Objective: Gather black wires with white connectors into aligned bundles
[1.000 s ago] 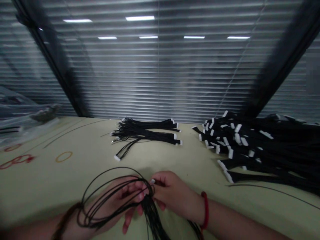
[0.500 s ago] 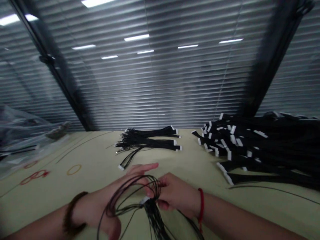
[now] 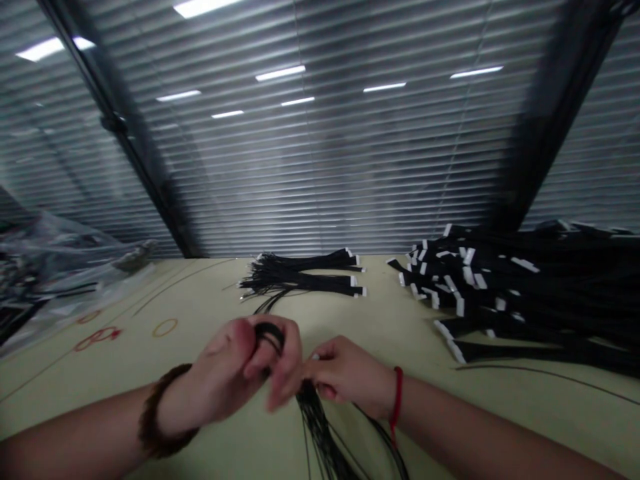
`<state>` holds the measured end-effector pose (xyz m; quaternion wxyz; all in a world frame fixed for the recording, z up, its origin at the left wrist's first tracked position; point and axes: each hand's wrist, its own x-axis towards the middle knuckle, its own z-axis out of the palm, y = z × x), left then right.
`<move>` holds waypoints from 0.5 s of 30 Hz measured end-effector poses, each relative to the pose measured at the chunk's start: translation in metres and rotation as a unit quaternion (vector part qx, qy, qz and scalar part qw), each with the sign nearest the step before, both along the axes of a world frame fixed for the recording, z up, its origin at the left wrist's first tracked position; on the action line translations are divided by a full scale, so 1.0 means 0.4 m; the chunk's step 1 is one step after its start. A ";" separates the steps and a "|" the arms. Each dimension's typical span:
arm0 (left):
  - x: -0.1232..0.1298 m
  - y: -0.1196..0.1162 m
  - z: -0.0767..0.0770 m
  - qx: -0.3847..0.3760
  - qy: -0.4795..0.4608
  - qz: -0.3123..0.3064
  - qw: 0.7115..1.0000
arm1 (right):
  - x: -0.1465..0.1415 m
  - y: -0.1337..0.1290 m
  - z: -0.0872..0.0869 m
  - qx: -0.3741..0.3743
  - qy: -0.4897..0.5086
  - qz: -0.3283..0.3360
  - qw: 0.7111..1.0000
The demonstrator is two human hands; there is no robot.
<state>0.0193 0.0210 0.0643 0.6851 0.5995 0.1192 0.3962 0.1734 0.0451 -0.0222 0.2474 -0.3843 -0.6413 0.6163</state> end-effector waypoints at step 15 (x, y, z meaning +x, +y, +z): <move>0.012 0.030 -0.018 0.089 0.137 -0.064 0.984 | 0.003 0.003 0.019 -0.015 -0.031 0.003 0.999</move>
